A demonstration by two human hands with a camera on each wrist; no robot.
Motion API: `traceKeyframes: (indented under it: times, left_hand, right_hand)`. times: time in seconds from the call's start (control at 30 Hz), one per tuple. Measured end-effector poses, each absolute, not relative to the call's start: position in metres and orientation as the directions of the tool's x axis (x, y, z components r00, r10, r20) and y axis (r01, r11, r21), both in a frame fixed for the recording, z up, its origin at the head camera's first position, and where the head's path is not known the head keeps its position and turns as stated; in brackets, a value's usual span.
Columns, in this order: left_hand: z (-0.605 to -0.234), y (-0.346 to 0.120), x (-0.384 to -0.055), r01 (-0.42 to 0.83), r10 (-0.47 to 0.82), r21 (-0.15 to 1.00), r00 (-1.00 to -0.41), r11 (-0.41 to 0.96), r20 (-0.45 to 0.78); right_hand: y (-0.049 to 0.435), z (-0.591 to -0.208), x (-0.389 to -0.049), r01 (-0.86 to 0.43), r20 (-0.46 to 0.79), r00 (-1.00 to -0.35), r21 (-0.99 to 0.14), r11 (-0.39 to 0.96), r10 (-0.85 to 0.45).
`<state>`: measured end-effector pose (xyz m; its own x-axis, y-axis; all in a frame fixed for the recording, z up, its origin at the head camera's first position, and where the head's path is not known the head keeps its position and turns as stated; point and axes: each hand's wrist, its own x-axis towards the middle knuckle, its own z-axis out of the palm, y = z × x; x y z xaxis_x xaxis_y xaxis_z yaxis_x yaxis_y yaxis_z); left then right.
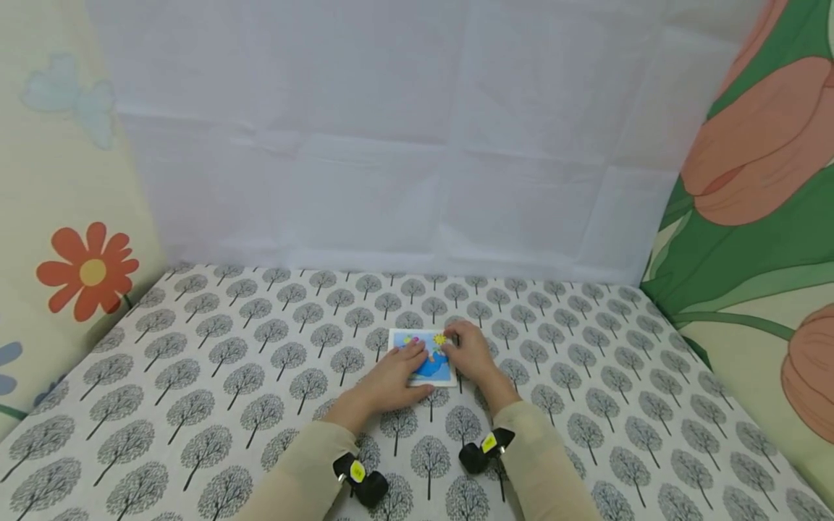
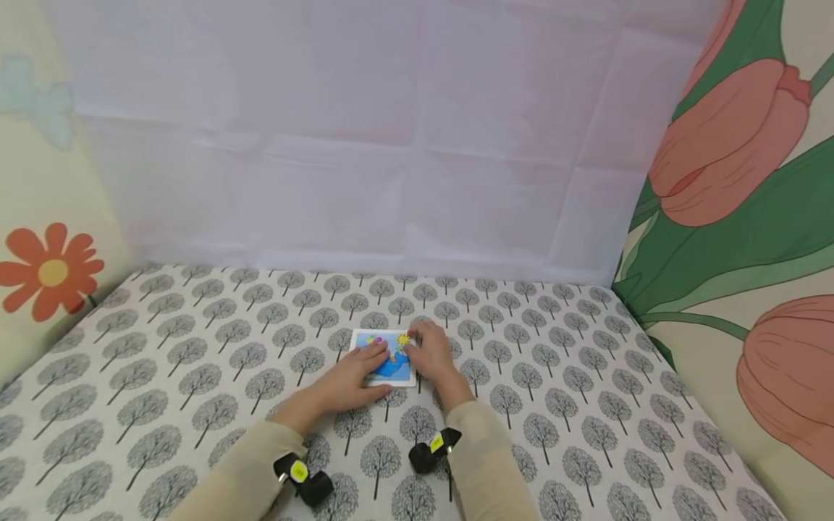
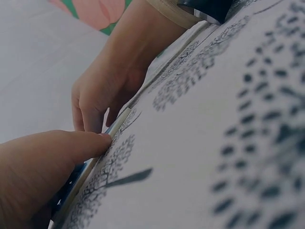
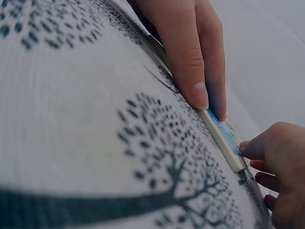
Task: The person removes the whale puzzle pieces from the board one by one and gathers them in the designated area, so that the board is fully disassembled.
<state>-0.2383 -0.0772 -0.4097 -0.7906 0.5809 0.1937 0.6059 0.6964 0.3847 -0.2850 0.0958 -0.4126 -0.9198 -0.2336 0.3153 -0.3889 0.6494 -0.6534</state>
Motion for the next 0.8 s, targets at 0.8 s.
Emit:
traceKeyframes:
  times: [0.8]
  left_hand:
    - [-0.4111,-0.0768,-0.2372,0.592,0.568,0.375,-0.802,0.714,0.184]
  right_hand:
    - [0.0933,-0.4106,-0.2889,-0.228,0.207,-0.973,-0.835,0.501,-0.098]
